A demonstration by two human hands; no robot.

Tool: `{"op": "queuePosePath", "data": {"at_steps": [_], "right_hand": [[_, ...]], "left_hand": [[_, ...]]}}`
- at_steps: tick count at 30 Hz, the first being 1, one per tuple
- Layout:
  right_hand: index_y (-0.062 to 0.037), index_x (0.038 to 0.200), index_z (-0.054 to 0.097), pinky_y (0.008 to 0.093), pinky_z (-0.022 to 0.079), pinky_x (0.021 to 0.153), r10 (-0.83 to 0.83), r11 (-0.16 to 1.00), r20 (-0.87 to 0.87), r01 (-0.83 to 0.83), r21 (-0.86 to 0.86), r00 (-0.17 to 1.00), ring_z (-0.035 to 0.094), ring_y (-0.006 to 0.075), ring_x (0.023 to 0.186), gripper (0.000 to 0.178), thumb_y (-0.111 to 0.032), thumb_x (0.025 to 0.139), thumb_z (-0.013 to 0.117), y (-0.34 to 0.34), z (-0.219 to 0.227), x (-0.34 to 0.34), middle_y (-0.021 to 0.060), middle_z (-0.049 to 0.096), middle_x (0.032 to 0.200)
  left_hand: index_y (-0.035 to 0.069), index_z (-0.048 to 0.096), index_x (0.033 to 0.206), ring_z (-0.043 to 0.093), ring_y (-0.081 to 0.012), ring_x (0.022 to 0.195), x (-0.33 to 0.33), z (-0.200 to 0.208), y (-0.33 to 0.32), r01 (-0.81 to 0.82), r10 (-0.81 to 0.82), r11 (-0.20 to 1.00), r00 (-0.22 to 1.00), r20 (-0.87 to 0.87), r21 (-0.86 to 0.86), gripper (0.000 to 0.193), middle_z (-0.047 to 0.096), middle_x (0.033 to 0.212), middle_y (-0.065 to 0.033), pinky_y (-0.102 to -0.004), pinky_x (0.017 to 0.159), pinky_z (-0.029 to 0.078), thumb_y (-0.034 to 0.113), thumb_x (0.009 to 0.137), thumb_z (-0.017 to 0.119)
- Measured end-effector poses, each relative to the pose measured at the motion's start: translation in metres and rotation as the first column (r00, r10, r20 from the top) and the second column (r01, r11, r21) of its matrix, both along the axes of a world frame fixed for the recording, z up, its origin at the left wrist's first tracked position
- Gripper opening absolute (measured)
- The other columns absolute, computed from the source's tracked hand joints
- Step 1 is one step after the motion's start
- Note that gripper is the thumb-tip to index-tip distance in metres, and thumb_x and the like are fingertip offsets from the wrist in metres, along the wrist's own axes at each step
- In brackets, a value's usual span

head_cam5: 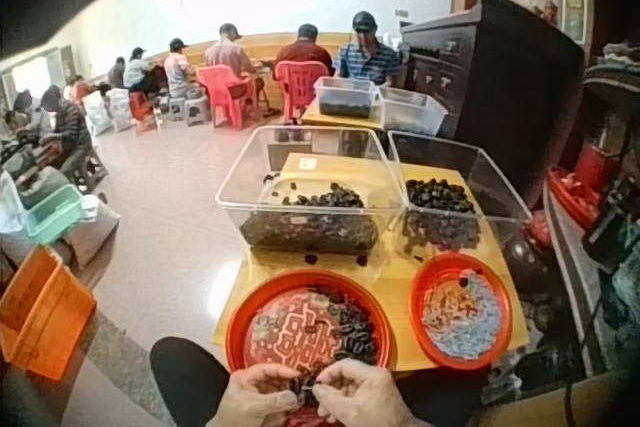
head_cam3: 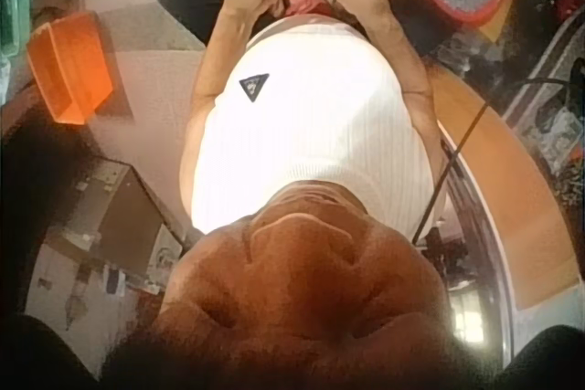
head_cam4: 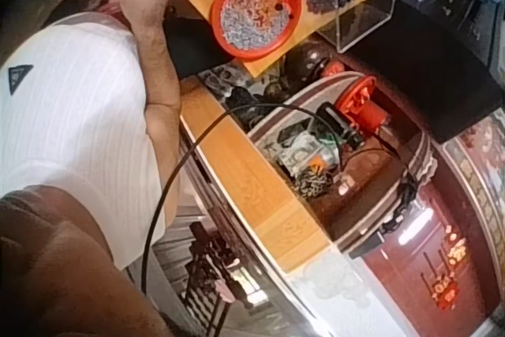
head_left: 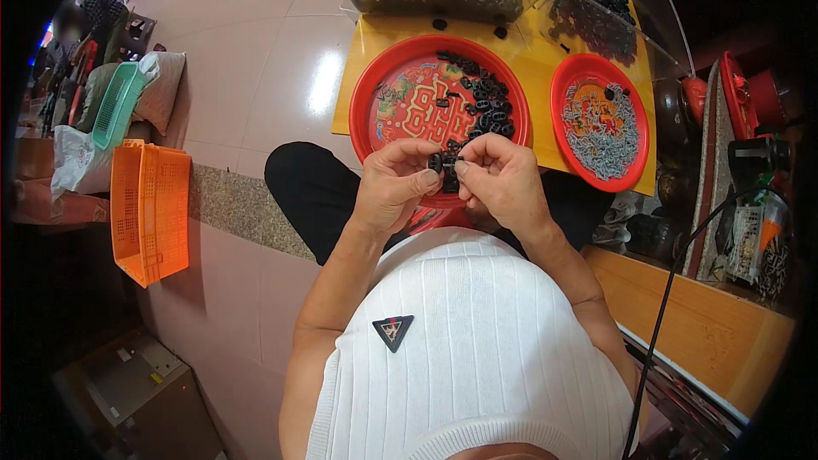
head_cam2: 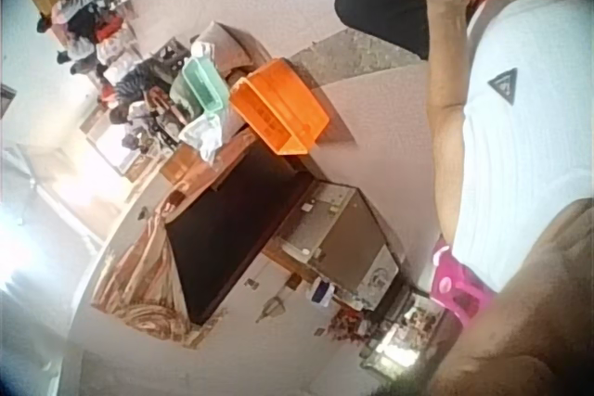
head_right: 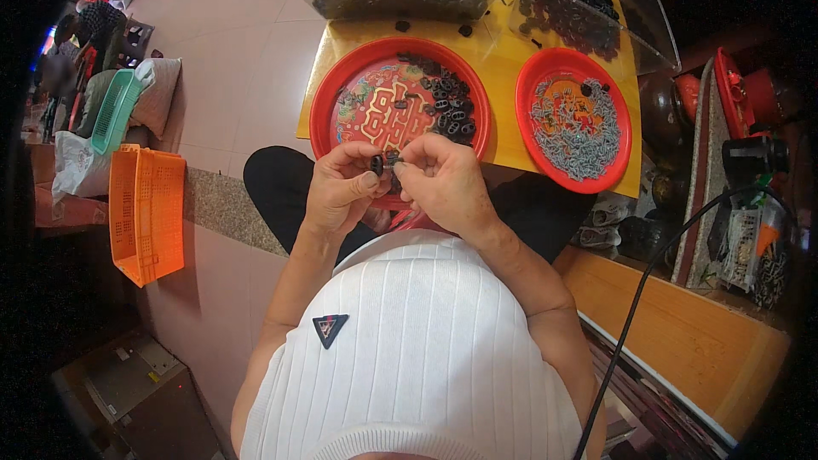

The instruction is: The person sorts and assembles small black plastic clips and metal parts by hand, placing them onto trays.

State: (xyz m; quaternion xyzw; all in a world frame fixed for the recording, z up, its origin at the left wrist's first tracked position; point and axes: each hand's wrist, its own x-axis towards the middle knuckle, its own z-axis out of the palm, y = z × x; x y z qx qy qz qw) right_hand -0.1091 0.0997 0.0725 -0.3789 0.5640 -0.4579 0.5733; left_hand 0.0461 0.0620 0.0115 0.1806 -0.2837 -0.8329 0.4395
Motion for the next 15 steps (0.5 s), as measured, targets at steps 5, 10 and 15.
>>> {"op": "queuePosePath", "data": {"at_steps": [5,10,15], "right_hand": [[0.0009,0.082,0.053,0.0155,0.042,0.042,0.005,1.000,0.000,-0.005,0.006,1.000,0.052,0.0041,0.050,0.005,0.000,0.079,0.056,0.0001,0.0001,0.0000,0.0020,0.055,0.063],[0.0006,0.081,0.053,0.0158,0.041,0.042,0.011,1.000,-0.021,-0.011,-0.018,1.000,0.052,0.0038,0.050,0.004,0.000,0.079,0.056,-0.0003,-0.0023,-0.0009,0.0013,0.054,0.063],[0.0007,0.079,0.053,0.0197,0.043,0.045,0.012,1.000,-0.027,-0.012,-0.010,1.000,0.053,0.0051,0.053,0.005,-0.002,0.079,0.057,-0.0006,-0.0016,-0.0018,0.0014,0.055,0.065]], "left_hand": [[-0.001,0.056,0.100,0.057,-0.0141,0.072,-0.0008,0.0033,0.0008,-0.004,0.004,1.000,1.000,0.002,-0.029,0.031,0.060,0.086,-0.0106,-0.0241,0.065,0.047,-0.004,0.071,0.066],[-0.002,0.057,0.099,0.059,-0.0130,0.076,-0.0028,0.0051,0.0014,-0.017,0.018,0.998,1.000,0.022,-0.062,0.029,0.060,0.088,-0.0094,-0.0239,0.071,0.050,-0.008,0.071,0.064],[-0.004,0.056,0.098,0.059,-0.0128,0.076,-0.0049,0.0086,0.0021,-0.050,0.068,0.990,0.990,0.128,-0.134,0.030,0.061,0.086,-0.0100,-0.0226,0.068,0.049,-0.006,0.070,0.066]]}}
